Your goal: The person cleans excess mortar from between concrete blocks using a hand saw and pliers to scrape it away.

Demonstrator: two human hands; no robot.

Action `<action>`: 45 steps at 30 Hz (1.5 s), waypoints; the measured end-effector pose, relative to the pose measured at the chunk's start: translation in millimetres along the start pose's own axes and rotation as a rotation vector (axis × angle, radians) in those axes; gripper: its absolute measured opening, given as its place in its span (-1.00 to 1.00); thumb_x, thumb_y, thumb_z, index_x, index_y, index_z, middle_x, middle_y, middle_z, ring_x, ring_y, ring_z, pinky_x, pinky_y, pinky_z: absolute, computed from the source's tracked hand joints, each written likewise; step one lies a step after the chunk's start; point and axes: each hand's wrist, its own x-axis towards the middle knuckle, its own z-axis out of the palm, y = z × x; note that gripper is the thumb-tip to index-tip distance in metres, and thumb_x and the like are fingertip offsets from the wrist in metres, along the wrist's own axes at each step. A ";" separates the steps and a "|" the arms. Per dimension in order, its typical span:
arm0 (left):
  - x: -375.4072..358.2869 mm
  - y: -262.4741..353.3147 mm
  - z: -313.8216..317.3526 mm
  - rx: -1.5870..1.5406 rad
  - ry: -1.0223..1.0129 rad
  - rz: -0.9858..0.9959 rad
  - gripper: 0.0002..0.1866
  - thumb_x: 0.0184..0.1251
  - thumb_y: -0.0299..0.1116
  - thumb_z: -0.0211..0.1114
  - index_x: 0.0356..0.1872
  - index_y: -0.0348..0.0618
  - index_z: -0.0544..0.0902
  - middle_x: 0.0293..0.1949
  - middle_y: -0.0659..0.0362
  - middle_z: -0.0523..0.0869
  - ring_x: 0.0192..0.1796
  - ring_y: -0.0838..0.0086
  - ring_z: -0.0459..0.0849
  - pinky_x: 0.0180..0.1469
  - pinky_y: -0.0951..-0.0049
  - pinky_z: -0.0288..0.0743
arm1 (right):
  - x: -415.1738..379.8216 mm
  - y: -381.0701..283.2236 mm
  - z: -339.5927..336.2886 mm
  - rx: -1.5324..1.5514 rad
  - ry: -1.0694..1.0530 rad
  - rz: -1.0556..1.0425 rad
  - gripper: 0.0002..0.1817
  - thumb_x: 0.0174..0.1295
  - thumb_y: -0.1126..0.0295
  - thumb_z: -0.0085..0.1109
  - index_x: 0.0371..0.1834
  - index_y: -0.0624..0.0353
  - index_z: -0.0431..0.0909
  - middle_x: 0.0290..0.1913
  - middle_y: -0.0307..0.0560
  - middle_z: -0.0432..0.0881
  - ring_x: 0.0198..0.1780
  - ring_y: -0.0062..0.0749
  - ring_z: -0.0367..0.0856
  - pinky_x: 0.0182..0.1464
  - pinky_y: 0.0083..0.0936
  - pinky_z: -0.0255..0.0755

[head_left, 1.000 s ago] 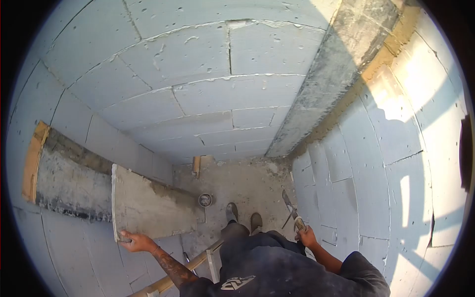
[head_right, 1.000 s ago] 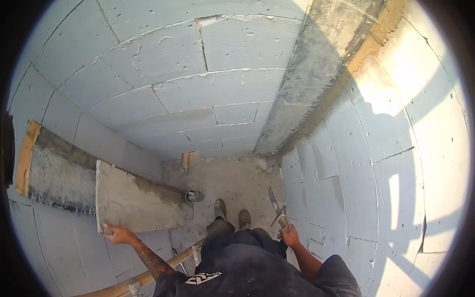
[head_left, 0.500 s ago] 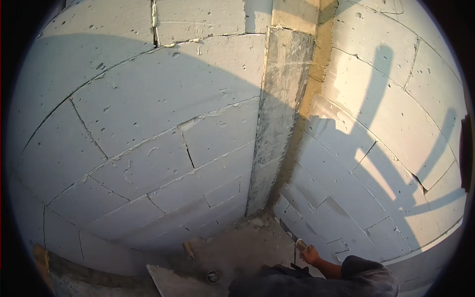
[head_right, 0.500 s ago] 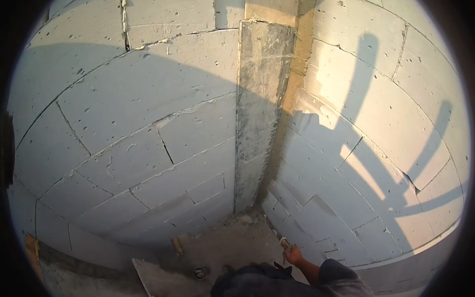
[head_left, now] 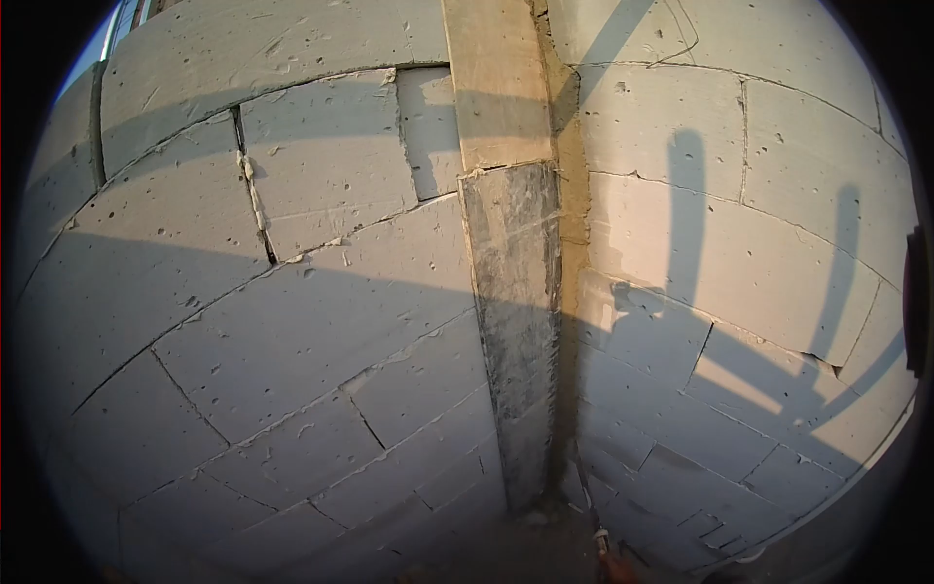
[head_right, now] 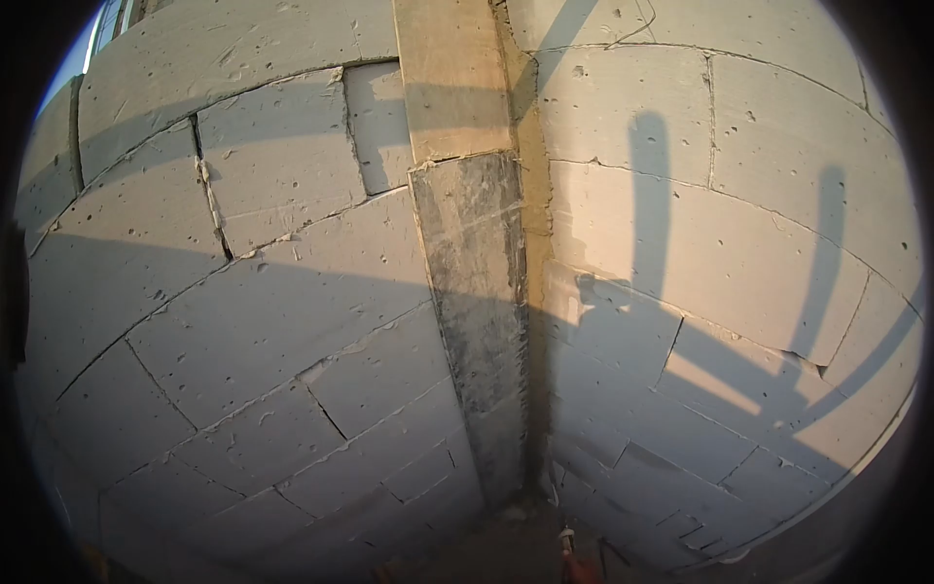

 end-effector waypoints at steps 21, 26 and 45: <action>136.2 135.9 -42.7 -0.387 0.196 0.581 -0.30 0.21 -0.13 0.15 0.18 -0.36 0.03 0.13 -0.11 0.11 0.20 0.09 0.12 0.23 0.09 -0.01 | -49.1 -91.8 273.6 0.335 -0.179 -0.603 -0.72 0.26 0.36 -0.10 -0.15 0.26 0.07 -0.49 -0.19 0.36 -0.53 -0.59 0.39 -0.45 -0.58 0.34; 225.0 322.2 -36.2 -0.647 0.307 0.868 -0.39 0.23 -0.15 0.10 0.13 -0.35 0.09 0.12 -0.10 0.10 0.22 0.11 0.06 0.23 0.07 -0.06 | -81.0 -119.9 359.6 0.509 -0.318 -0.435 -0.56 0.23 0.27 0.00 -0.09 0.35 0.04 -0.47 -0.10 0.45 -0.49 -0.48 0.48 -0.42 -0.52 0.39; 258.2 351.2 11.5 -0.247 0.529 1.061 -0.28 0.19 0.17 -0.10 0.09 -0.35 0.21 0.03 -0.03 0.20 0.16 0.18 0.10 0.19 0.11 -0.04 | -26.1 -42.6 422.9 0.327 -0.138 -0.283 -0.62 0.27 0.27 -0.08 -0.13 0.34 0.04 -0.52 -0.06 0.49 -0.49 -0.42 0.50 -0.36 -0.47 0.39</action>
